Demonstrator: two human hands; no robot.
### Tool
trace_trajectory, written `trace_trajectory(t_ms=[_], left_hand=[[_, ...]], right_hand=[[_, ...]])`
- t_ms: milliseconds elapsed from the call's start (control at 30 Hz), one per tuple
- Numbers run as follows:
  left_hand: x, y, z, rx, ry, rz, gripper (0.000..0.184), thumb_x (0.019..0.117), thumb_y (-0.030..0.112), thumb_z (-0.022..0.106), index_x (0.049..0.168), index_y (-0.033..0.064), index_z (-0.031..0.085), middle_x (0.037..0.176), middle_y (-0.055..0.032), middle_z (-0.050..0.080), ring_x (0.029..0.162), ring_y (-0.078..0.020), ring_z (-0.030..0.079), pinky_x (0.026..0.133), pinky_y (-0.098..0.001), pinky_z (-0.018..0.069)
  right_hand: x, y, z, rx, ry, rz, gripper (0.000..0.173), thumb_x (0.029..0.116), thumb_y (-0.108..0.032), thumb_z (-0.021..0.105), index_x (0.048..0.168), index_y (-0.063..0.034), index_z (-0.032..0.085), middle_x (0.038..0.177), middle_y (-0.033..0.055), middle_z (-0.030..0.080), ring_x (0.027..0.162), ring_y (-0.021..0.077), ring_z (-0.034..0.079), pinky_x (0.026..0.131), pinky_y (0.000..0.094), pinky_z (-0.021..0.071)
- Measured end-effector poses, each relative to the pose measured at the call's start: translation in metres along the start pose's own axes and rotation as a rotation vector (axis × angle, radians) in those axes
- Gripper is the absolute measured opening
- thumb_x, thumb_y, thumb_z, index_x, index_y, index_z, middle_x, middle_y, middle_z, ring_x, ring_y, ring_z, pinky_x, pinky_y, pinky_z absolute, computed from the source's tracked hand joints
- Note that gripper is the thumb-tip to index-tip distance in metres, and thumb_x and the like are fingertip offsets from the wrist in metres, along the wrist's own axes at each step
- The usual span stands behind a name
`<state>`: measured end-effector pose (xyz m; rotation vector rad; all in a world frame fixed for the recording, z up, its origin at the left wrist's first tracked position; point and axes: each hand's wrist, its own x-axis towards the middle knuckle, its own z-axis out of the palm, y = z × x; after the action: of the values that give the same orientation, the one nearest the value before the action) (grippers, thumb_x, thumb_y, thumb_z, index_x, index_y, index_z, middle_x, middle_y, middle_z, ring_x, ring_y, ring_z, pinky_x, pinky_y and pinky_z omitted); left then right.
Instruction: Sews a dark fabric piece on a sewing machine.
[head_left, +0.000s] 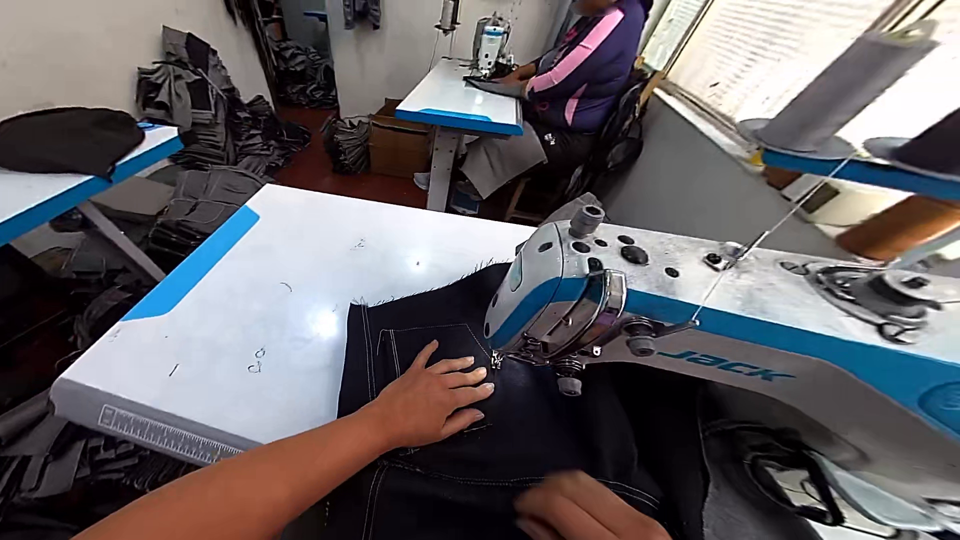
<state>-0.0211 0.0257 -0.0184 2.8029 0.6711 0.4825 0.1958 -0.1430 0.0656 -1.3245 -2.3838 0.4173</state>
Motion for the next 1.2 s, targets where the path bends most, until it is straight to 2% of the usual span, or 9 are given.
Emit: trace_trajectory(t_ms=[100, 200, 367, 533, 733, 767, 867, 933, 1200], left_hand=[[0.002, -0.005, -0.003, -0.176, 0.019, -0.043, 0.037, 0.1083, 0.03, 0.046, 0.135, 0.0157, 0.068, 0.142, -0.0016, 0.064, 0.142, -0.0227, 0.05, 0.121, -0.0635, 0.0222], [0.006, -0.01, -0.008, -0.265, 0.019, -0.055, 0.032, 0.1065, 0.025, 0.05, 0.126, 0.0129, 0.073, 0.134, -0.002, 0.069, 0.136, -0.0226, 0.056, 0.12, -0.0586, 0.027], [0.029, -0.06, -0.015, -0.152, 0.003, 0.209, 0.028, 0.1049, 0.018, 0.053, 0.12, 0.0127, 0.075, 0.129, -0.0033, 0.071, 0.132, -0.0234, 0.059, 0.116, -0.0482, 0.0401], [0.021, -0.085, -0.031, 0.0, -0.223, 0.229, 0.058, 0.1048, 0.055, 0.04, 0.156, 0.0273, 0.045, 0.164, 0.005, 0.039, 0.156, -0.0237, 0.025, 0.121, -0.0694, 0.0118], [0.028, -0.082, -0.042, 0.055, -0.313, 0.312, 0.061, 0.1044, 0.057, 0.04, 0.159, 0.0299, 0.039, 0.167, -0.0011, 0.033, 0.158, -0.0313, 0.017, 0.115, -0.0776, 0.0011], [0.028, -0.076, -0.044, 0.084, -0.303, 0.36, 0.056, 0.1061, 0.05, 0.041, 0.157, 0.0268, 0.044, 0.164, -0.005, 0.038, 0.156, -0.0326, 0.022, 0.117, -0.0753, 0.0037], [0.018, -0.057, -0.037, 0.066, -0.198, 0.481, 0.041, 0.1046, 0.022, 0.048, 0.142, 0.0094, 0.061, 0.149, -0.0116, 0.056, 0.144, -0.0315, 0.046, 0.121, -0.0498, 0.0319], [0.01, -0.055, -0.028, -0.011, -0.148, 0.486, 0.037, 0.1055, 0.016, 0.048, 0.138, 0.0064, 0.063, 0.145, -0.0114, 0.06, 0.142, -0.032, 0.049, 0.119, -0.0429, 0.037], [-0.007, -0.069, -0.04, 0.017, -0.327, 0.458, 0.049, 0.105, 0.048, 0.042, 0.152, 0.0345, 0.05, 0.164, -0.0044, 0.038, 0.156, -0.0371, 0.022, 0.119, -0.0727, 0.0134]], right_hand=[[0.039, 0.045, 0.053, -0.137, 0.215, -0.103, 0.027, 0.105, -0.029, 0.056, 0.113, -0.0073, 0.072, 0.123, 0.0118, 0.072, 0.118, 0.0251, 0.068, 0.097, 0.0364, 0.0562], [0.041, 0.059, 0.076, -0.245, 0.245, -0.056, 0.035, 0.1059, -0.033, 0.052, 0.117, -0.0064, 0.072, 0.127, 0.0119, 0.071, 0.121, 0.0272, 0.067, 0.099, 0.0395, 0.0555], [0.031, 0.049, 0.079, -0.222, 0.211, 0.023, 0.033, 0.1064, -0.025, 0.054, 0.126, -0.0029, 0.07, 0.132, 0.0138, 0.069, 0.128, 0.0273, 0.064, 0.108, 0.0359, 0.0489], [0.02, 0.065, 0.078, -0.071, 0.202, 0.005, 0.032, 0.1067, -0.02, 0.052, 0.131, -0.0075, 0.068, 0.137, 0.0113, 0.067, 0.134, 0.0234, 0.058, 0.114, 0.0334, 0.0435], [0.019, 0.069, 0.078, -0.033, 0.214, -0.003, 0.036, 0.1079, -0.03, 0.05, 0.133, -0.0108, 0.065, 0.139, 0.0086, 0.066, 0.134, 0.021, 0.058, 0.113, 0.033, 0.0434], [0.022, 0.069, 0.074, 0.008, 0.22, 0.017, 0.037, 0.108, -0.034, 0.05, 0.133, -0.0104, 0.066, 0.136, 0.0095, 0.067, 0.132, 0.0207, 0.059, 0.111, 0.0331, 0.0453], [0.04, 0.072, 0.06, -0.005, 0.319, 0.079, 0.038, 0.1073, -0.036, 0.048, 0.121, -0.0117, 0.074, 0.123, 0.0094, 0.071, 0.116, 0.0174, 0.067, 0.096, 0.0312, 0.0557], [0.055, 0.081, 0.057, -0.114, 0.348, 0.06, 0.034, 0.1048, -0.028, 0.049, 0.116, -0.0111, 0.076, 0.121, 0.0085, 0.072, 0.113, 0.0189, 0.069, 0.094, 0.033, 0.0564], [0.044, 0.068, 0.076, -0.29, 0.289, -0.034, 0.034, 0.0957, -0.001, 0.047, 0.116, -0.004, 0.075, 0.12, 0.0107, 0.074, 0.118, 0.0254, 0.068, 0.1, 0.0335, 0.0552]])
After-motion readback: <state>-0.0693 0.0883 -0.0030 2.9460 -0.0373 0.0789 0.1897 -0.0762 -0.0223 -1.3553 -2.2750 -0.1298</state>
